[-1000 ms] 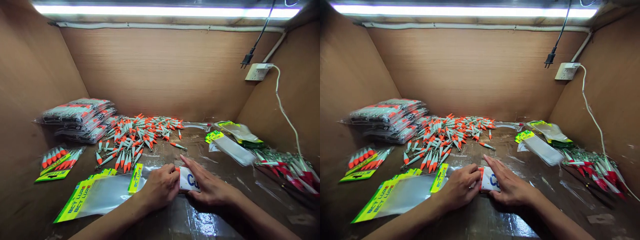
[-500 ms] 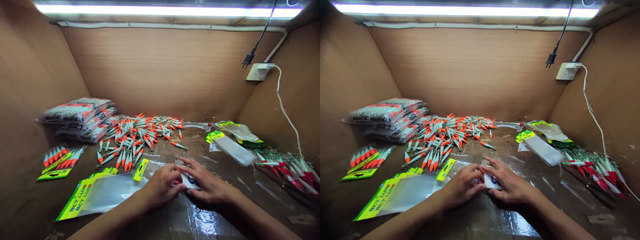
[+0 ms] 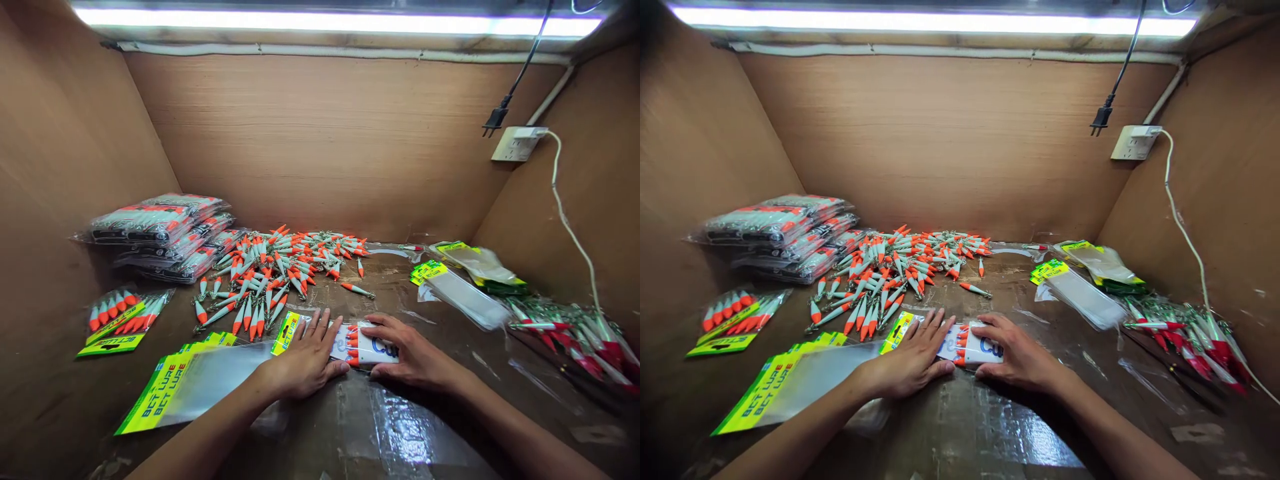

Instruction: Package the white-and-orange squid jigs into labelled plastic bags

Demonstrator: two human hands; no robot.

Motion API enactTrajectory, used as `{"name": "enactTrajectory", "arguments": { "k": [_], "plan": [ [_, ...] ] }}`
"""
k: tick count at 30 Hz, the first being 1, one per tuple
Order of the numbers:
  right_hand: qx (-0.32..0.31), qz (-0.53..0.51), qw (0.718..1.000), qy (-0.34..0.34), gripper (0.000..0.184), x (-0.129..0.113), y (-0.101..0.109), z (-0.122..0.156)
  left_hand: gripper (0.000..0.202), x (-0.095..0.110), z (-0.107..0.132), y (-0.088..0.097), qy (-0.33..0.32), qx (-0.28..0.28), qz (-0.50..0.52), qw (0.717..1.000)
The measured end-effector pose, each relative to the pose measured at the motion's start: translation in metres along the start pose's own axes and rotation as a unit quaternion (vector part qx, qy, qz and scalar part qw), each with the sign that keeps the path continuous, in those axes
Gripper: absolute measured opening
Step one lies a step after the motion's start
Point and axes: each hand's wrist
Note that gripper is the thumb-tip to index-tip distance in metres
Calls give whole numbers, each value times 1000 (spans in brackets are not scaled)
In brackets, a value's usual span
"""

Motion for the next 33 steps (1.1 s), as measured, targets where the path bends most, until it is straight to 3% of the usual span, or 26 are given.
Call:
{"name": "enactTrajectory", "arguments": {
  "k": [6,11,14,19,28,33],
  "plan": [
    [-4,1,1000,-9,61,-3,1,3,84,6,3,-2,4,7,-19,1000],
    [-73,-31,997,-22,89,-3,6,9,81,10,4,-6,10,24,-30,999],
    [-33,-26,999,-10,97,-1,-3,6,82,13,4,-6,6,23,-28,999],
    [59,-20,998,-7,71,1,-19,-4,87,21,7,-3,9,24,-16,1000],
    [33,-2,999,-41,87,9,-12,1,91,26,12,3,18,46,-16,999],
    [43,-7,999,-29,79,8,-10,2,96,22,10,3,31,25,-5,999]
  ]
}}
Point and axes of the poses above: each hand's wrist, its own z-axis away from the middle knuckle, its own y-axis out of the back of the hand, x = y × z, and after that the axes turned 4 degrees about -z, right-handed
